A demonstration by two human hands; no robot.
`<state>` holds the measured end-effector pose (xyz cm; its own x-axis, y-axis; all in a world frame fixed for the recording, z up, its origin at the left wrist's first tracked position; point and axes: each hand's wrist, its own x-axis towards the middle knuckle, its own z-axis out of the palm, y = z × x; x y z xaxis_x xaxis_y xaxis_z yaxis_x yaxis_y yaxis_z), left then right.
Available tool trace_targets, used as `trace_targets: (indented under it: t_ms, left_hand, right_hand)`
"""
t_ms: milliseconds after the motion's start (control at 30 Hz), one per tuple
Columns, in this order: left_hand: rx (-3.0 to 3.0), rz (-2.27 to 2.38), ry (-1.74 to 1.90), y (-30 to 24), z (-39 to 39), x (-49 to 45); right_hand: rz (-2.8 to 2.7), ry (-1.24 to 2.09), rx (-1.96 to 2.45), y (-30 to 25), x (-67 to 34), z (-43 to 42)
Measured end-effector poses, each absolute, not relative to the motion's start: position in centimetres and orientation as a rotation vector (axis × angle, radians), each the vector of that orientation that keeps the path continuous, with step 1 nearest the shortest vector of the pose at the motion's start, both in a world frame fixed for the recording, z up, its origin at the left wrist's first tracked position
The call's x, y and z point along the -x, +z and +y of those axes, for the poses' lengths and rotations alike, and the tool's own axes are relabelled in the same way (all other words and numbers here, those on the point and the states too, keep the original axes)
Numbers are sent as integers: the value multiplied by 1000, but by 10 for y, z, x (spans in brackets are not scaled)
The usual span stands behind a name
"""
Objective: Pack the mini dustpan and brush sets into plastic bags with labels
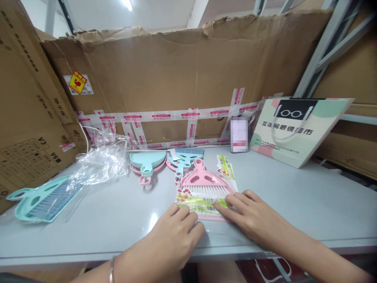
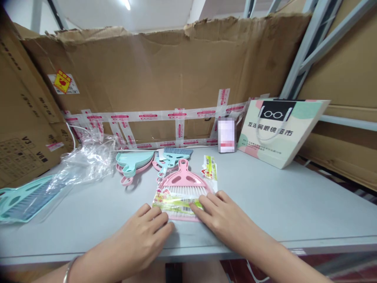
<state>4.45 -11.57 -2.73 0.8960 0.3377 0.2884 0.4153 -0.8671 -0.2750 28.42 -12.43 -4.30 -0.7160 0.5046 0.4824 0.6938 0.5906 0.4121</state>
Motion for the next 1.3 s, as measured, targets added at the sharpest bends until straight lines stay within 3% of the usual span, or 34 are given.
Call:
trace_targets:
  t_ms: [200, 533, 833, 1000, 1200, 1300]
  left_hand:
    - [2779, -449, -241, -6, -113, -39]
    - [2695, -284, -601, -18, -110, -35]
    - [3008, -426, -351, -15, -125, -21]
    - [3061, -671, -544, -25, -127, -19]
    - [3092, -1242, -994, -34, -122, -26]
    - [2983, -1426, -982, -37, -113, -29]
  right_hand:
    - [-2454, -898, 1064, -41, -285, -131]
    - [-2471, -610, 883, -44, -286, -165]
    - [-2292, -511, 782, -68, -296, -168]
    - [-2153, -333, 879, -63, -293, -167]
    - [-1869, -249, 1375, -68, -292, -153]
    - [-1929, -62, 1486, -68, -292, -145]
